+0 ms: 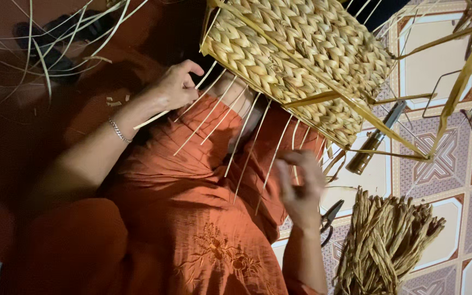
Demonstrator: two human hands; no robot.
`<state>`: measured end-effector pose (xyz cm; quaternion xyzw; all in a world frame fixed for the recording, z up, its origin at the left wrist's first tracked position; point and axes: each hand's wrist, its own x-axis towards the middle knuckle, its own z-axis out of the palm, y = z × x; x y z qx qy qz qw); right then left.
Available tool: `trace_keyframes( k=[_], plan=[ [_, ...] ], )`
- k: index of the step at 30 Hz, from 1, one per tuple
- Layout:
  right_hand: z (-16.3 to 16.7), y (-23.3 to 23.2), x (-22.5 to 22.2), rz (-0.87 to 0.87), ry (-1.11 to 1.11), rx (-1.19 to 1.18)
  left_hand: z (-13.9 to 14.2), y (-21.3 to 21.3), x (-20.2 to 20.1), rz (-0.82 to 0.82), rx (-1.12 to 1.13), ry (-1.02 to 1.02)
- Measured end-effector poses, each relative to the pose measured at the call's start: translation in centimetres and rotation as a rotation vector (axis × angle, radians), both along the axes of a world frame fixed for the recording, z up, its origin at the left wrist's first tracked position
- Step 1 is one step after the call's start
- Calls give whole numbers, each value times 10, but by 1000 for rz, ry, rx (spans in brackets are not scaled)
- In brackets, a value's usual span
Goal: The person weaves dried plant fibers into a rectangular basket frame, interlacing strands by hand and trimming excess with scissors. The basket gradually takes shape as the person works on the base and sides.
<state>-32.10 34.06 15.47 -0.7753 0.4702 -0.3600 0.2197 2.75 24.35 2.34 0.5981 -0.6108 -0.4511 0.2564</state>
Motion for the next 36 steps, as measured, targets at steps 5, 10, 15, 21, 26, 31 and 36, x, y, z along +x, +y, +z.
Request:
trace_keyframes(
  k=[5, 10, 15, 21, 26, 31, 36],
  plan=[
    [-6, -27, 81, 323, 249, -53, 0, -2, 10, 35, 321, 113],
    [-30, -46, 116, 373, 307, -242, 21, 4, 14, 6, 203, 148],
    [-37, -58, 102, 203, -509, 389, 75, 11, 10, 17, -509, -86],
    [-18, -74, 75, -103, -198, 4, 169, -23, -16, -29, -1359, -333],
    [-4, -66, 66, -197, -200, 82, 199, -59, -71, -236, -1404, -359],
    [-2, -53, 47, -139, -462, 188, 179, -72, -114, -517, -983, -73],
    [-7, -50, 53, -102, -773, 306, 173, -64, -122, -502, -910, -174]
  ],
)
